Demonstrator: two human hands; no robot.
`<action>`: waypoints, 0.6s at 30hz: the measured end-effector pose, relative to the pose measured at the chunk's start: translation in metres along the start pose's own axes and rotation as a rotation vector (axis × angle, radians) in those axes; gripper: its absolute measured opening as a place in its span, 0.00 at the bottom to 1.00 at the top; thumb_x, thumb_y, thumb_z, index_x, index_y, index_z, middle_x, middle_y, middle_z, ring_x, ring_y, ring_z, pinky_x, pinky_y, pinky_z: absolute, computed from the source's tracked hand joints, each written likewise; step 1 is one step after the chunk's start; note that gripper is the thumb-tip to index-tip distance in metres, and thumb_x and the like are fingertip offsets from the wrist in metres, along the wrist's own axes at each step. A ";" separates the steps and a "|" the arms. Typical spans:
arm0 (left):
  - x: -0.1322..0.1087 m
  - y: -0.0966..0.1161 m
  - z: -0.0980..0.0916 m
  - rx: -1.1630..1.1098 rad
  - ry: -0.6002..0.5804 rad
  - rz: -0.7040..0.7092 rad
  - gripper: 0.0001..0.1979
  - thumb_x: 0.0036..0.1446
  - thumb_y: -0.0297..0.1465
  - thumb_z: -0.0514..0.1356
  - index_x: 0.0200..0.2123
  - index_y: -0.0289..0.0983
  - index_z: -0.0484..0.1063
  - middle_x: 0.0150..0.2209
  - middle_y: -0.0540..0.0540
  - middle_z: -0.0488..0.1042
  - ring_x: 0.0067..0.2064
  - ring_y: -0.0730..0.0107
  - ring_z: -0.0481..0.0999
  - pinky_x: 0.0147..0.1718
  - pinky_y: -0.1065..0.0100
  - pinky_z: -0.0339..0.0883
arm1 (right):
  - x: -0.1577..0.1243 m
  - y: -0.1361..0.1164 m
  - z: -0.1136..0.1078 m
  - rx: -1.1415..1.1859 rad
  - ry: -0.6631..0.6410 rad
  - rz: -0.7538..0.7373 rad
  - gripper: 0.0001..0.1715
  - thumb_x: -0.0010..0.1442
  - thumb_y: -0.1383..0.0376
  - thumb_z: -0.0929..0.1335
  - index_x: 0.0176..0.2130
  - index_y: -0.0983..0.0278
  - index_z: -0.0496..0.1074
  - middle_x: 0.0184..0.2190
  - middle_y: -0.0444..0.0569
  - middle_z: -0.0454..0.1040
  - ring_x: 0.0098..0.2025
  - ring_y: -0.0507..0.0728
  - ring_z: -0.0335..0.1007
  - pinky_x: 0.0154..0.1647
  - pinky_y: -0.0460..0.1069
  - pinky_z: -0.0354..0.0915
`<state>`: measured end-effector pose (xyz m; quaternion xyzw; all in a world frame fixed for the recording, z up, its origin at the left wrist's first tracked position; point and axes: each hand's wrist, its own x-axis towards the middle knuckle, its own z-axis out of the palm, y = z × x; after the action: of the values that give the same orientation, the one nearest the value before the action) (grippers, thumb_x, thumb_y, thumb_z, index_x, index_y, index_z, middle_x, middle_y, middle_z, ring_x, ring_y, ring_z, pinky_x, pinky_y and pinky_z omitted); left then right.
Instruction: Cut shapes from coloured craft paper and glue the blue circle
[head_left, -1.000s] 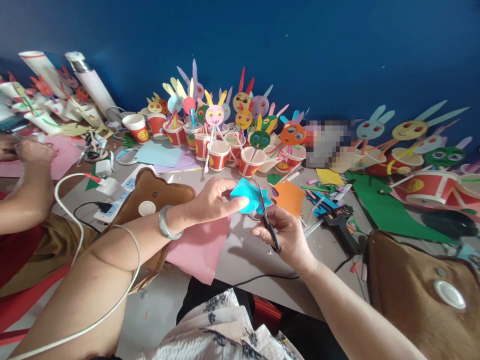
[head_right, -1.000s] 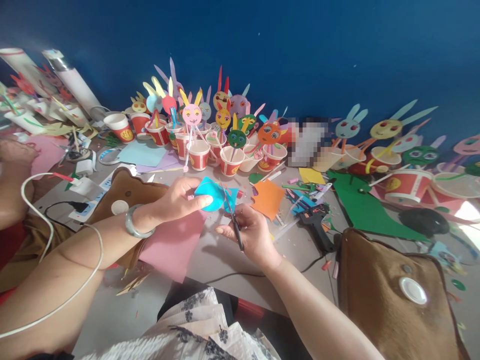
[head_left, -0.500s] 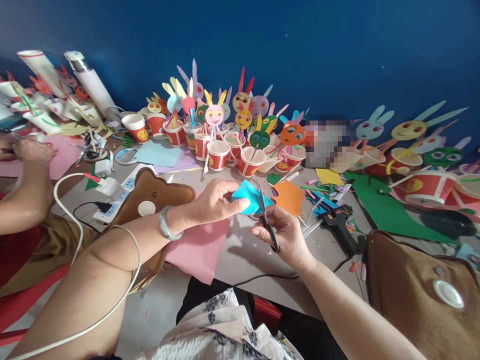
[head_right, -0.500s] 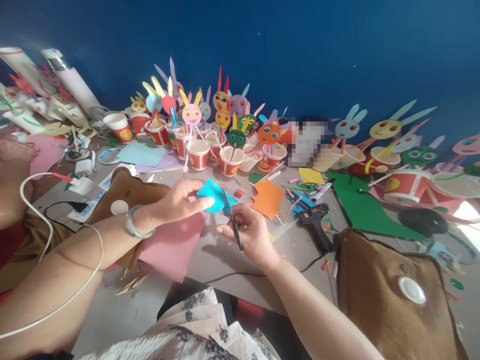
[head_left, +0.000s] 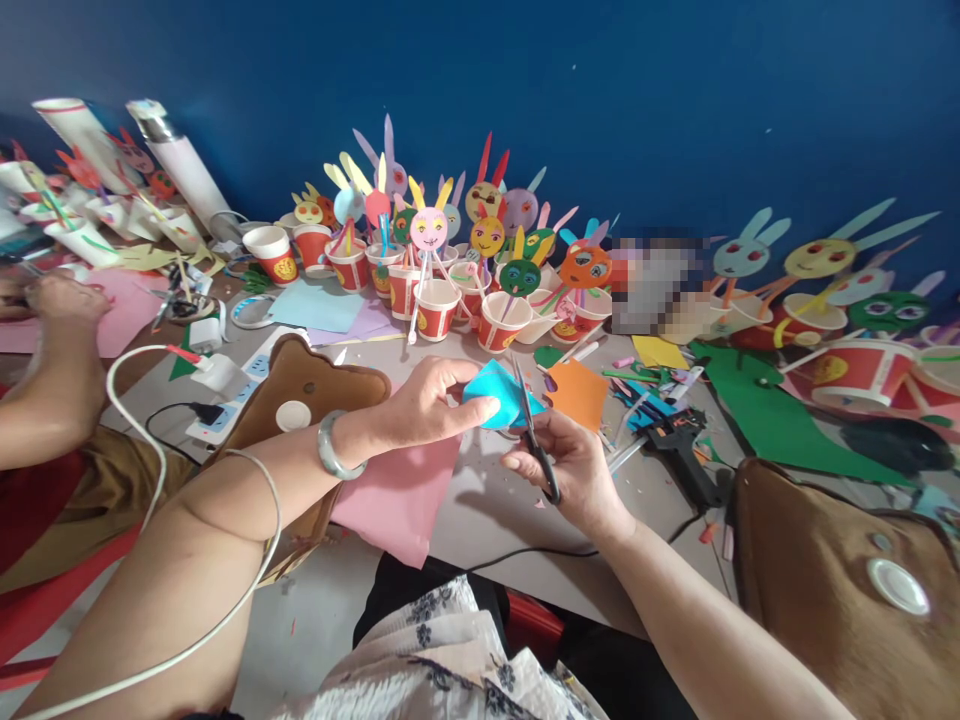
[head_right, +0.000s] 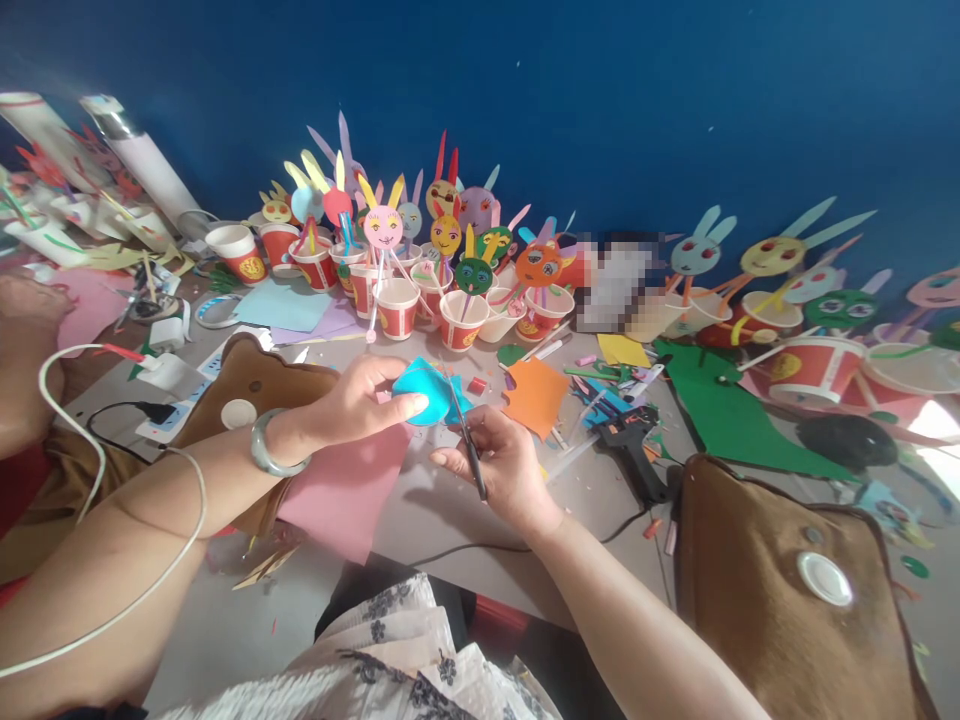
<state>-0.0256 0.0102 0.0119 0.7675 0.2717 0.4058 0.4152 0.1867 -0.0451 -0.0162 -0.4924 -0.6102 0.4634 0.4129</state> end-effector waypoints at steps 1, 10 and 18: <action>0.000 0.000 0.000 -0.002 -0.004 0.003 0.16 0.60 0.38 0.61 0.24 0.36 0.66 0.23 0.51 0.64 0.27 0.74 0.62 0.26 0.70 0.59 | 0.000 0.000 0.000 0.001 0.001 -0.006 0.33 0.41 0.41 0.79 0.31 0.61 0.69 0.18 0.41 0.68 0.20 0.50 0.59 0.19 0.46 0.56; 0.000 0.001 -0.002 0.001 0.012 0.010 0.16 0.60 0.37 0.62 0.24 0.36 0.63 0.23 0.53 0.61 0.26 0.76 0.58 0.26 0.71 0.56 | 0.000 0.005 -0.001 -0.021 -0.002 0.009 0.35 0.41 0.40 0.79 0.32 0.62 0.68 0.18 0.40 0.66 0.20 0.49 0.56 0.20 0.46 0.54; -0.001 0.001 -0.003 -0.012 0.016 0.009 0.16 0.61 0.38 0.62 0.25 0.36 0.65 0.23 0.52 0.62 0.26 0.75 0.59 0.27 0.70 0.57 | 0.000 0.005 0.000 -0.021 0.016 0.002 0.36 0.40 0.39 0.79 0.32 0.62 0.69 0.18 0.40 0.65 0.20 0.49 0.56 0.20 0.46 0.54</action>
<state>-0.0281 0.0103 0.0131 0.7629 0.2693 0.4155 0.4158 0.1878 -0.0443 -0.0211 -0.5008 -0.6115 0.4533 0.4120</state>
